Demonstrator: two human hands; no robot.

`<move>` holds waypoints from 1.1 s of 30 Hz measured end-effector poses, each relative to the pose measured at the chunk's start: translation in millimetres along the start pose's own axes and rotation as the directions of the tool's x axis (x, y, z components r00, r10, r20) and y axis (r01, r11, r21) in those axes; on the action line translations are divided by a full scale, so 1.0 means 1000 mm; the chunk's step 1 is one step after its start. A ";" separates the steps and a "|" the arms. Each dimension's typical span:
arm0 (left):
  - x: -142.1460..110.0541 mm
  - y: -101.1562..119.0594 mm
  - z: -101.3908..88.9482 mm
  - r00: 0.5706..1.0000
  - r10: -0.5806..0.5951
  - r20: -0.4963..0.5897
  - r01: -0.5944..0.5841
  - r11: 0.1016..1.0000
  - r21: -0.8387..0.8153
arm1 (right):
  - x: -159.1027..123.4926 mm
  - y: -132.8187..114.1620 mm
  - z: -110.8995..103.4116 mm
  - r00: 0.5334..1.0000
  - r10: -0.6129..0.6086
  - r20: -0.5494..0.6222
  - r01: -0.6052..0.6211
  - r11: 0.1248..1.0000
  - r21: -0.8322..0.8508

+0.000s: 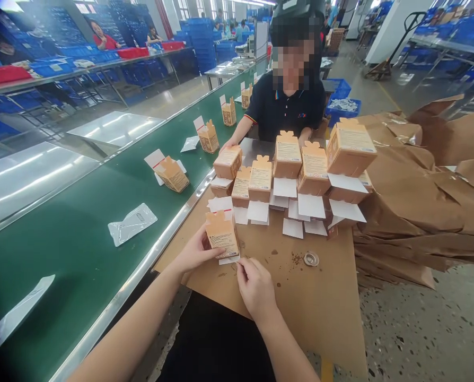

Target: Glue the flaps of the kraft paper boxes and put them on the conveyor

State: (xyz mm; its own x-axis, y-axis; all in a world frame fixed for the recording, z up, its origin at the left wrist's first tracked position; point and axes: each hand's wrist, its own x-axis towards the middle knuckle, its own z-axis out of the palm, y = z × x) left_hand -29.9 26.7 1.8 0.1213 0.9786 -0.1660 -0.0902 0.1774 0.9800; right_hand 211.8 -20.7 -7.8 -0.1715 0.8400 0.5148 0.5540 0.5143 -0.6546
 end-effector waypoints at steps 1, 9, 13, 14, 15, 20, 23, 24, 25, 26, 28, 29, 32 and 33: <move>-0.001 0.000 0.001 1.000 0.006 0.006 -0.006 1.000 0.009 | -0.001 0.000 -0.004 1.000 0.002 -0.008 -0.002 1.000 -0.004; -0.022 0.002 0.009 0.982 0.182 0.057 -0.190 0.912 0.363 | -0.027 -0.006 -0.065 0.991 0.079 -0.106 -0.078 0.997 0.011; -0.023 -0.004 0.014 0.976 0.210 0.056 -0.213 0.871 0.443 | -0.025 -0.012 -0.081 0.984 0.093 -0.151 -0.091 0.996 0.016; -0.024 -0.005 0.014 0.975 0.217 0.045 -0.213 0.860 0.463 | -0.023 -0.013 -0.082 0.985 0.088 -0.146 -0.086 0.996 0.017; -0.025 -0.006 0.012 0.973 0.228 0.019 -0.208 0.846 0.490 | -0.021 -0.014 -0.082 0.987 0.082 -0.140 -0.080 0.997 0.019; -0.042 0.006 -0.041 0.883 0.304 -0.357 0.004 0.757 0.654 | -0.030 -0.011 -0.083 0.981 0.108 -0.161 -0.111 0.994 -0.007; -0.061 0.015 -0.097 0.721 0.326 -0.611 0.214 0.734 0.644 | -0.045 0.001 -0.087 0.976 0.109 -0.189 -0.114 0.993 -0.018; -0.067 0.017 -0.115 0.660 0.325 -0.677 0.261 0.746 0.613 | -0.050 0.005 -0.089 0.975 0.107 -0.194 -0.112 0.994 -0.014; -0.072 0.018 -0.131 0.606 0.313 -0.731 0.294 0.766 0.571 | -0.054 0.009 -0.090 0.974 0.109 -0.197 -0.113 0.994 -0.008; -0.075 0.018 -0.144 0.566 0.289 -0.772 0.312 0.791 0.525 | -0.057 0.012 -0.090 0.975 0.114 -0.193 -0.117 0.993 -0.004; -0.076 0.017 -0.162 0.531 0.232 -0.815 0.328 0.830 0.451 | -0.058 0.015 -0.090 0.974 0.128 -0.186 -0.129 0.992 0.006; -0.074 0.016 -0.167 0.529 0.210 -0.823 0.336 0.838 0.429 | -0.057 0.016 -0.089 0.974 0.128 -0.188 -0.128 0.992 0.008; -0.061 0.018 -0.171 0.531 0.195 -0.825 0.346 0.838 0.421 | -0.047 0.014 -0.085 0.975 0.083 -0.208 -0.084 0.996 0.005; -0.056 0.019 -0.170 0.535 0.205 -0.819 0.337 0.838 0.429 | -0.044 0.012 -0.084 0.974 0.067 -0.218 -0.070 0.998 -0.004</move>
State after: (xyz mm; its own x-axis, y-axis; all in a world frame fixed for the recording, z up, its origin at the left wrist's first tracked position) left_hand -206.8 -6.9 10.7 -0.7635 0.6454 0.0217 0.3895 0.4335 0.8126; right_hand 294.5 -65.6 8.0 0.0479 0.8148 0.5778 0.5677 0.4537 -0.6869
